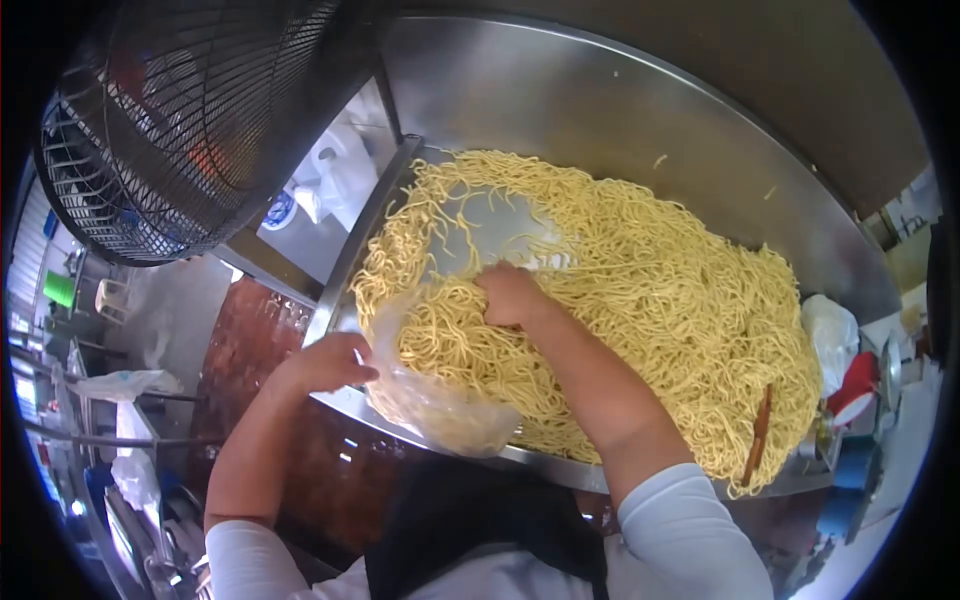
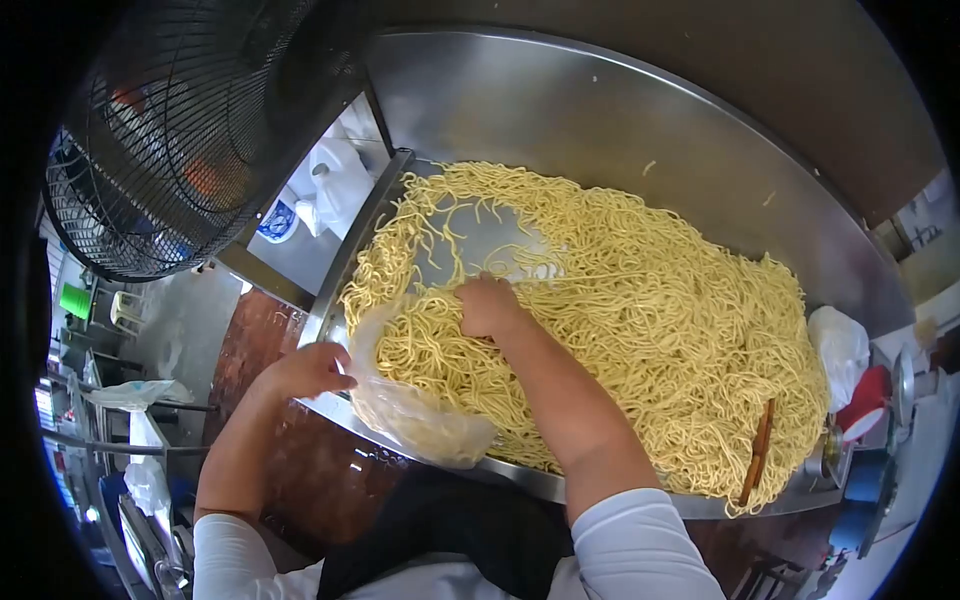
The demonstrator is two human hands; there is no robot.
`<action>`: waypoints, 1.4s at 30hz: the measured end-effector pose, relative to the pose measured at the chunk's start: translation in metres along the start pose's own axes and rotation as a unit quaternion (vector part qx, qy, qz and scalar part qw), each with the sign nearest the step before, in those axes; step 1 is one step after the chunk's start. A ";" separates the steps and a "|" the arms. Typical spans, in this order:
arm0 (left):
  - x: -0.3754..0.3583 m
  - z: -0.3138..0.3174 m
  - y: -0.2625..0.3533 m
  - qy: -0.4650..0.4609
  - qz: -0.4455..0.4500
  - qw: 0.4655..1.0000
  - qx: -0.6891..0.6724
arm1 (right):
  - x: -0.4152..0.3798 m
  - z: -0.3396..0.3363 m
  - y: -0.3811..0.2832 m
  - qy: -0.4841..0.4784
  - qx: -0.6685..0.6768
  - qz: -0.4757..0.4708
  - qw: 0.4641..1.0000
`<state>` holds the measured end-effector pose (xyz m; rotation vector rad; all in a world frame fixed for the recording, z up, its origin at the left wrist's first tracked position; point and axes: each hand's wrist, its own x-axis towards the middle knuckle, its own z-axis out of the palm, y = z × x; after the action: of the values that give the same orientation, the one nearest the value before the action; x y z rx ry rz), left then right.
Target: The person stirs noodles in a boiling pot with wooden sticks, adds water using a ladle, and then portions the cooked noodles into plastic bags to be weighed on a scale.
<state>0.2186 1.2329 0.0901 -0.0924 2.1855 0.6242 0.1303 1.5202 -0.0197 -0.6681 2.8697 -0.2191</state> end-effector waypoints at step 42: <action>0.052 0.084 0.122 -0.095 0.297 0.897 -0.312 | -0.129 -0.024 0.009 0.187 0.252 0.028 0.949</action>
<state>0.2111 1.3863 0.0564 0.3048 1.7300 1.5965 0.2354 1.5885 0.0206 -0.4799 2.9635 -1.1336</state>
